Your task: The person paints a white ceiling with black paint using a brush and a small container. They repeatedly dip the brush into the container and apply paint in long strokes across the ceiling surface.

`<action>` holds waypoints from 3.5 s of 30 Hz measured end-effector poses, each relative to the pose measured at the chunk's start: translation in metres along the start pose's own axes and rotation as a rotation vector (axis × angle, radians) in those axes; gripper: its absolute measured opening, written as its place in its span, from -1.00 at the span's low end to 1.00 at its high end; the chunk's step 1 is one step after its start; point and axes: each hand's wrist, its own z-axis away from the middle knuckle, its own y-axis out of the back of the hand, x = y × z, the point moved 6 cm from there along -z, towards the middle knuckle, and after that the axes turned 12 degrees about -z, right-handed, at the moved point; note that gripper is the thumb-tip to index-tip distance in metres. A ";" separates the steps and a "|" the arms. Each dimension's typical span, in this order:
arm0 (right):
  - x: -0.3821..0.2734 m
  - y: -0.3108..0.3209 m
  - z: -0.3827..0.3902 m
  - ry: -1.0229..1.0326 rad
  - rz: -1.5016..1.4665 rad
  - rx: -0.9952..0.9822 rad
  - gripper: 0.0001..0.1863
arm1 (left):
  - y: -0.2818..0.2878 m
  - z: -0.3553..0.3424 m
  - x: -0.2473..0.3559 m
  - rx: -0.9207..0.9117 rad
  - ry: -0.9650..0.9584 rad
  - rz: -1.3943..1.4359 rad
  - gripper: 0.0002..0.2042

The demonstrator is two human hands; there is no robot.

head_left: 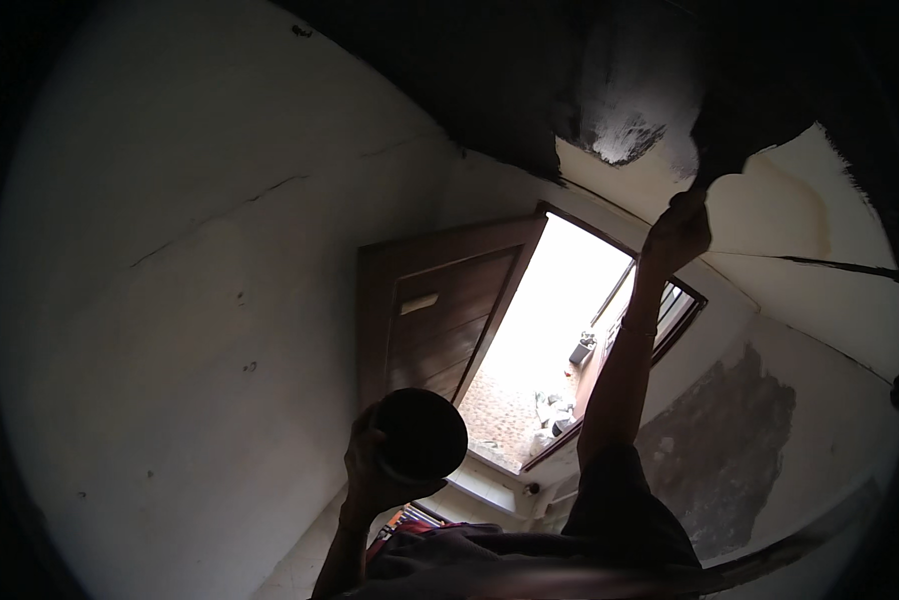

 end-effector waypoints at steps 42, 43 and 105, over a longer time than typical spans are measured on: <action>-0.003 0.041 -0.054 -0.060 -0.088 0.172 -0.42 | -0.003 0.002 0.002 0.013 0.001 0.023 0.16; 0.008 0.050 -0.050 -0.224 -0.105 0.241 -0.41 | -0.003 0.000 0.001 0.016 -0.023 0.017 0.15; 0.252 0.014 0.105 -0.878 -0.033 -0.080 -0.48 | -0.047 -0.028 -0.013 -0.022 0.045 -0.045 0.11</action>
